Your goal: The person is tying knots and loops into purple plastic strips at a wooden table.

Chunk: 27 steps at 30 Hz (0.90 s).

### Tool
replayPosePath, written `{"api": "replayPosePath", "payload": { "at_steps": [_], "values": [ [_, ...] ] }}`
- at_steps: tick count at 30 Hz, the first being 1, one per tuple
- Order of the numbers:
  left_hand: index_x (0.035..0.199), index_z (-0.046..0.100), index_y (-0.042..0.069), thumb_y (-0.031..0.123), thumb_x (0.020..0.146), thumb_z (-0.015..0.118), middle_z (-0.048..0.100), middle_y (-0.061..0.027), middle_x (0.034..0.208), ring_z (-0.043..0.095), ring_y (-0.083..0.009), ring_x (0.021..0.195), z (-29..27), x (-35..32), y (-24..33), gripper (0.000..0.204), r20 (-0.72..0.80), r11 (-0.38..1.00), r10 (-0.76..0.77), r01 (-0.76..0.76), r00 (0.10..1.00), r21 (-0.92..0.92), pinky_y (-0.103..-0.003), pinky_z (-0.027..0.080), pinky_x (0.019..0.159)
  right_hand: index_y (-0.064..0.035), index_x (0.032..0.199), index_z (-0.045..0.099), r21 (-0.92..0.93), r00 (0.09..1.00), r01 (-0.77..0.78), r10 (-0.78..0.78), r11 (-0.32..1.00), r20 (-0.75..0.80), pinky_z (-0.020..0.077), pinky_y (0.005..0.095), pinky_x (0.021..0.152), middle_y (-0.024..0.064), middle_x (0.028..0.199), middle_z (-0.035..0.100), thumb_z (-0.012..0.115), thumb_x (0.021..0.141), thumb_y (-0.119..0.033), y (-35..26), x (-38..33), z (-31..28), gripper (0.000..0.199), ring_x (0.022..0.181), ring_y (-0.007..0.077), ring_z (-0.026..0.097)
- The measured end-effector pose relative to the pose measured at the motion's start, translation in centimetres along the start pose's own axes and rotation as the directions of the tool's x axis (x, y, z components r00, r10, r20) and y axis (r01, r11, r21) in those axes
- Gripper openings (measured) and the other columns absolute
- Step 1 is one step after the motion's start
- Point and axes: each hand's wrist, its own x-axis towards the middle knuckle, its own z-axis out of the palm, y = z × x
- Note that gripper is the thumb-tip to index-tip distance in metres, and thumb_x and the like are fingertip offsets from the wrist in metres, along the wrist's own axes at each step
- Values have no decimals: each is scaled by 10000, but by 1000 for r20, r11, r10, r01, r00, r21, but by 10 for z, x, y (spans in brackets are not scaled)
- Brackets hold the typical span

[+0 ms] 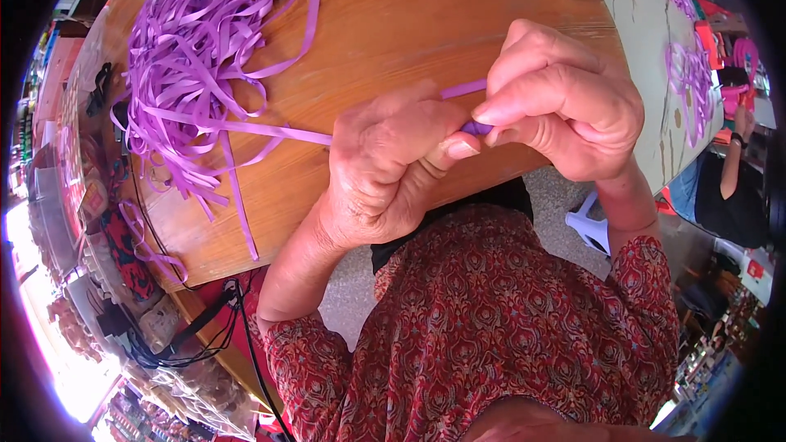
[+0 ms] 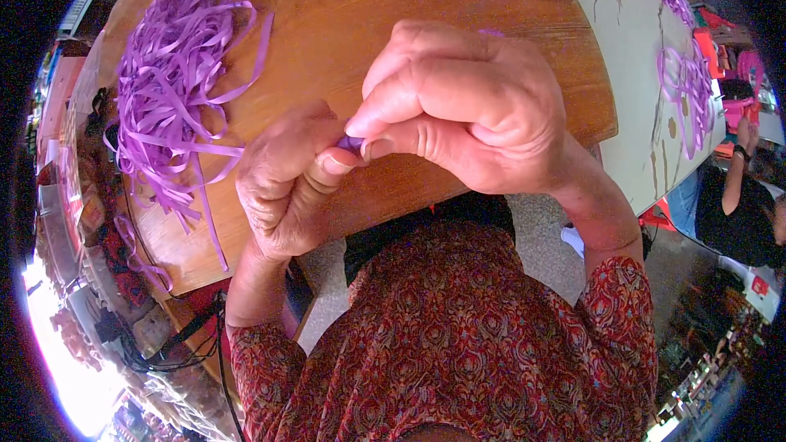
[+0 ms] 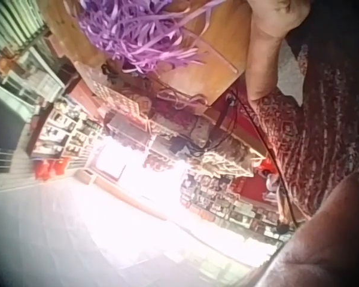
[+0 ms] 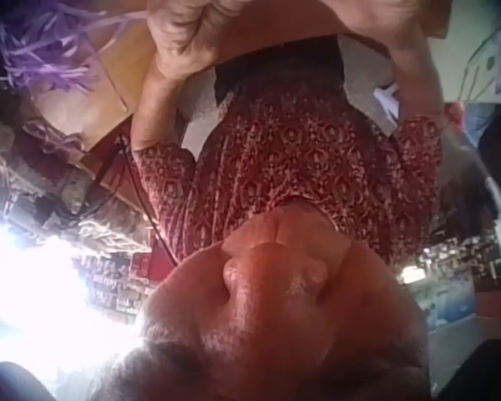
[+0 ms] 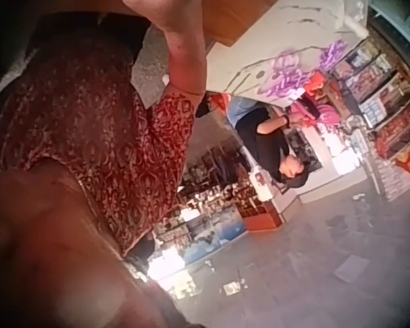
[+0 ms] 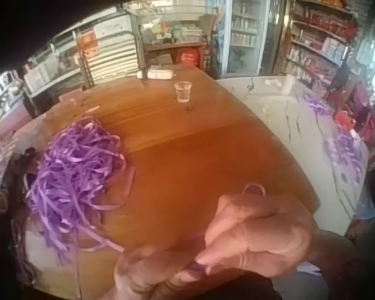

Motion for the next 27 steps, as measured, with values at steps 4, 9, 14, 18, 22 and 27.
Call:
{"api": "replayPosePath", "payload": {
  "at_steps": [4, 9, 14, 18, 22, 27],
  "values": [
    [827, 605, 12, 94, 808, 669, 568, -79, 687, 533, -220, 565, -2, 1, 1, 105, 33, 999, -35, 35, 999, -9, -300, 428, 503, 35, 824, 640, 24, 1000, 4, -4, 1000, 7, 380, 279, 529, 86, 724, 582, 722, 716, -56, 2, 0, 0, 163, 609, 169, 521],
    [834, 612, 13, 122, 812, 668, 547, -76, 678, 520, -214, 555, 1, -2, 1, 124, 19, 996, -54, 55, 998, -67, -301, 409, 493, 31, 831, 636, 66, 1000, 1, 0, 998, -19, 379, 272, 535, 84, 723, 585, 701, 748, -63, 2, -2, 5, 142, 615, 163, 526],
    [826, 622, 12, 143, 818, 663, 533, -74, 673, 508, -208, 548, 1, -3, -2, 137, 41, 982, -67, 73, 997, -173, -297, 394, 485, 34, 836, 635, 152, 1000, -21, 21, 988, -1, 380, 278, 537, 83, 727, 582, 688, 768, -76, 1, -1, 4, 139, 616, 161, 528],
    [827, 626, 12, 141, 821, 657, 520, -75, 660, 491, -205, 537, 4, -3, -1, 133, -19, 987, -53, 50, 998, -153, -298, 384, 479, 26, 854, 640, -1, 1000, 28, -28, 1000, -8, 383, 272, 535, 83, 750, 583, 688, 768, -102, -4, -1, 3, 161, 614, 161, 521],
    [837, 627, 11, 144, 819, 658, 513, -73, 649, 477, -204, 530, 8, -5, -4, 138, -32, 991, -56, 51, 998, -120, -299, 376, 474, 15, 867, 644, -92, 999, 43, -45, 995, -27, 393, 262, 538, 80, 754, 582, 691, 764, -130, -4, -3, 5, 183, 611, 157, 514],
    [841, 627, 14, 147, 827, 652, 513, -72, 644, 480, -203, 534, 8, -6, -3, 136, -43, 984, -48, 40, 998, -173, -297, 377, 478, 11, 870, 642, -43, 999, 27, -28, 999, -23, 396, 260, 534, 76, 756, 581, 686, 771, -127, -3, -3, 7, 175, 610, 156, 514]
  ]
}}
